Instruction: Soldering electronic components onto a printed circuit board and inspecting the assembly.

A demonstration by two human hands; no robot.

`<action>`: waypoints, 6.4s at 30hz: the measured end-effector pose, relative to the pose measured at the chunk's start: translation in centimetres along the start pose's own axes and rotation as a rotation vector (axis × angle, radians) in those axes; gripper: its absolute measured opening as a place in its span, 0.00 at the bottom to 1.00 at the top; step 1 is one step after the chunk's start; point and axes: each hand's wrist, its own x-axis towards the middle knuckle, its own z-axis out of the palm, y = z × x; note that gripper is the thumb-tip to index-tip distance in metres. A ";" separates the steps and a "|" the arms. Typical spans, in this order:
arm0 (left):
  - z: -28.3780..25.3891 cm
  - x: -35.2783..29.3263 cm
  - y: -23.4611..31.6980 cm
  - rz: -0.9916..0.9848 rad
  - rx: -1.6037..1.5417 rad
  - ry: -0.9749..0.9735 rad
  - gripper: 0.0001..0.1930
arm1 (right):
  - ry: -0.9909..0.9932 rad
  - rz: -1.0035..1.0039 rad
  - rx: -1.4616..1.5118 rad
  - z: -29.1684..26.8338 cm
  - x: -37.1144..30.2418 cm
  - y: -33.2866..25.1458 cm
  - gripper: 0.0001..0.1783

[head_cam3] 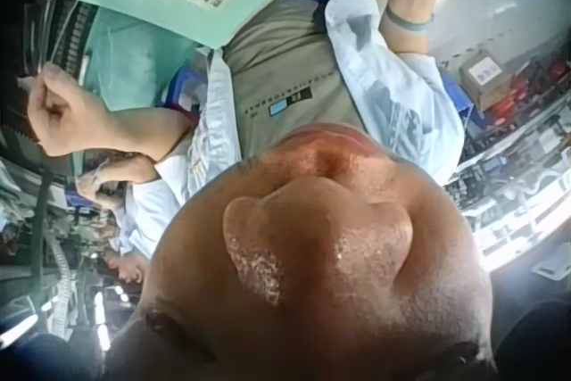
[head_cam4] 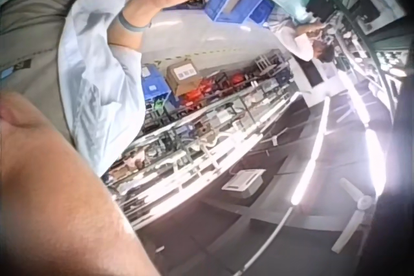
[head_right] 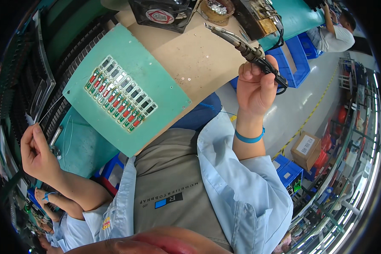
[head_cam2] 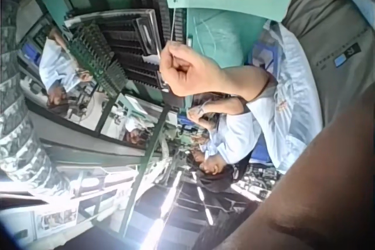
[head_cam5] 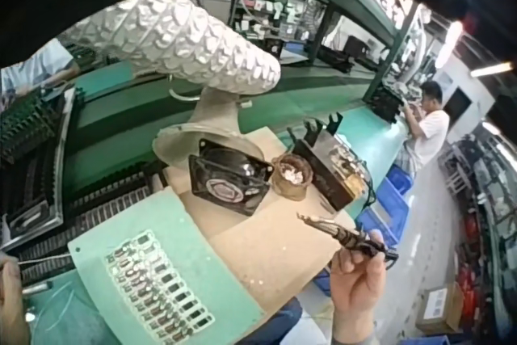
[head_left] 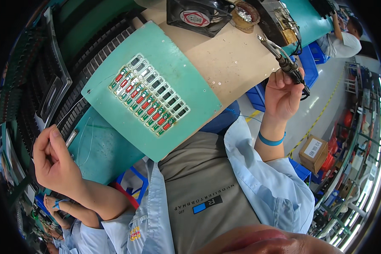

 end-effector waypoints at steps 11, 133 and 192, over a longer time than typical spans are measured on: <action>-0.4 1.0 1.4 0.062 -0.001 -0.029 0.07 | 0.005 -0.039 -0.381 5.3 -0.9 3.2 0.33; 2.5 2.6 2.1 0.134 0.166 -0.138 0.05 | -0.653 -0.002 -1.012 14.7 -0.8 6.9 0.30; 1.8 1.8 1.9 0.193 0.085 -0.285 0.07 | -0.558 0.011 -1.021 12.8 -3.7 6.1 0.29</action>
